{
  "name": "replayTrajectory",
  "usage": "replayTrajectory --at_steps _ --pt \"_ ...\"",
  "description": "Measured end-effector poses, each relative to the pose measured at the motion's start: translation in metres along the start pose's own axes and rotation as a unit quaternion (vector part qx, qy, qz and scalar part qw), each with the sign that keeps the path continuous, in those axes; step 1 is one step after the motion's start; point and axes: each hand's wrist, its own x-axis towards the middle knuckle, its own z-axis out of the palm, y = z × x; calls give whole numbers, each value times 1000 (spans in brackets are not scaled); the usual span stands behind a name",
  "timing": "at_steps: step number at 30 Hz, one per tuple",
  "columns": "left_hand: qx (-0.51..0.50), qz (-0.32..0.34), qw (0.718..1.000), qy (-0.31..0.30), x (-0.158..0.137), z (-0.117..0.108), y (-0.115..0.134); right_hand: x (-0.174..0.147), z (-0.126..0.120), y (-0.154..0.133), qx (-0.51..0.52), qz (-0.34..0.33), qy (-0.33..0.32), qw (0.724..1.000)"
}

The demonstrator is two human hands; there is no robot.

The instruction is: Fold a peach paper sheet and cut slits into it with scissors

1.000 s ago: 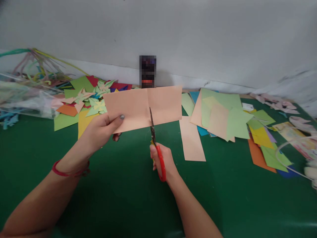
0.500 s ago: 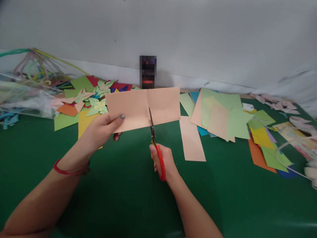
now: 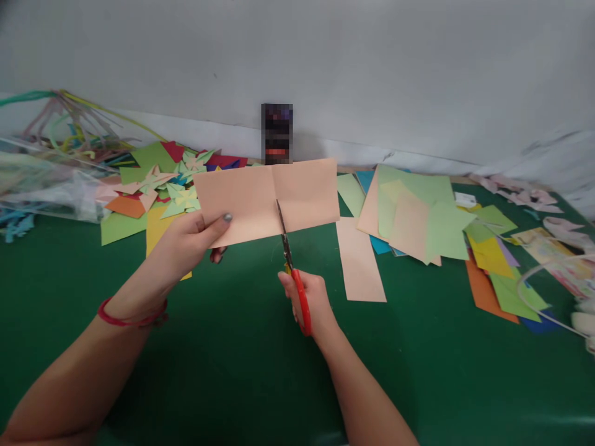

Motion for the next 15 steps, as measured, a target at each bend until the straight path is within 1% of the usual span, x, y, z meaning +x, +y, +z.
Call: replayTrajectory --at_steps 3,7,12,15 --pt "-3 3 1000 -1 0 0 -1 3 0 3 12 2 -14 1000" --pt "-3 5 1000 0 -1 -1 -2 5 2 6 78 -12 -38 996" --pt "-12 10 1000 5 -1 -2 -1 7 1 12 85 -68 -47 993" --pt "-19 7 1000 11 -2 -2 1 8 1 15 89 -100 -75 988"
